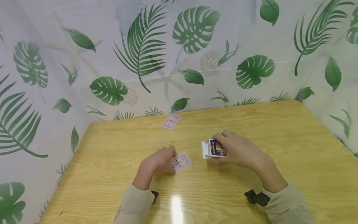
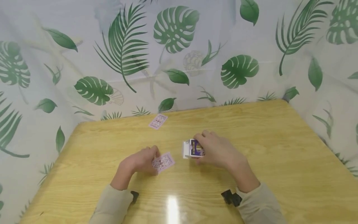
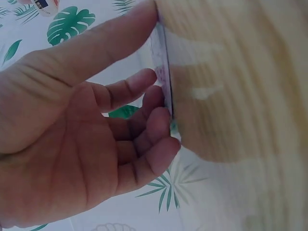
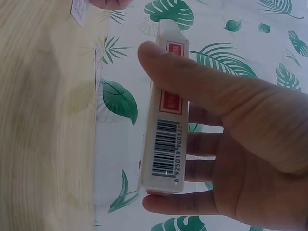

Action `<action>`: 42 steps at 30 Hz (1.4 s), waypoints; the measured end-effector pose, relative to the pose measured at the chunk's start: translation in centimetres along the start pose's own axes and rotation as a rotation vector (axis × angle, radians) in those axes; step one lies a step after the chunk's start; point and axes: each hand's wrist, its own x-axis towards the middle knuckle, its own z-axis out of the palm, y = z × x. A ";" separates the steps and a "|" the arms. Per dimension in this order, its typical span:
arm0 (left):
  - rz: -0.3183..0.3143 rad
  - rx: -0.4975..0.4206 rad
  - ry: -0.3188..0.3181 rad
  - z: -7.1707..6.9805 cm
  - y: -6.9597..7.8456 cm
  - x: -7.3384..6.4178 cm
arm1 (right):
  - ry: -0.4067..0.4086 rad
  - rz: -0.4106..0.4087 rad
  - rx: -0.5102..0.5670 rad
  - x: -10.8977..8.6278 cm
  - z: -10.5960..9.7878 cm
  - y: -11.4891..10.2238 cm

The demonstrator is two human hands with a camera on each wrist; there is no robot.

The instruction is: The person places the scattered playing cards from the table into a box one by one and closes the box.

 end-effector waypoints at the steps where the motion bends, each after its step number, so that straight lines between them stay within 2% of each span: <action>1: -0.004 -0.017 -0.003 0.1 -0.1 0.0 | -0.003 -0.002 0.004 0.1 0.1 0.0; 6: 0.000 -0.015 -0.013 0.2 -0.2 0.0 | -0.010 0.000 0.006 0.3 0.2 -0.1; 9: 0.027 0.009 0.007 -0.1 -0.2 0.2 | -0.007 0.008 0.004 0.2 0.1 -0.1; 12: 0.071 -0.007 0.036 -0.3 -0.5 0.4 | -0.006 0.009 0.011 0.2 0.0 -0.1; 16: 0.164 -0.036 0.060 -0.5 -1.1 0.8 | -0.010 0.011 0.017 0.0 0.0 0.0; 19: 0.236 -0.159 0.097 -0.9 -1.1 0.7 | -0.002 0.011 0.013 -0.1 -0.1 0.0; 23: 0.336 -0.431 0.162 -1.8 -0.3 0.1 | 0.012 0.004 0.007 -0.1 -0.1 0.0; 26: 0.389 -0.597 0.214 -2.2 0.3 -0.2 | 0.015 0.001 0.006 -0.2 -0.2 0.0; 31: 0.387 -0.823 0.360 -2.5 0.9 -0.3 | 0.019 0.000 0.017 -0.4 -0.6 -0.3; 33: 0.385 -0.871 0.403 -2.5 1.1 -0.5 | 0.026 -0.001 0.015 -0.5 -0.7 -0.5; 36: 0.398 -0.864 0.387 -2.5 1.7 -0.8 | 0.036 -0.006 0.008 -0.5 -0.8 -0.7; 40: 0.427 -0.746 0.305 -2.4 2.6 -1.2 | 0.041 -0.004 0.001 -0.5 -0.9 -0.9; 42: 0.429 -0.702 0.289 -2.4 2.9 -1.4 | 0.044 -0.001 0.001 -0.5 -1.0 -1.0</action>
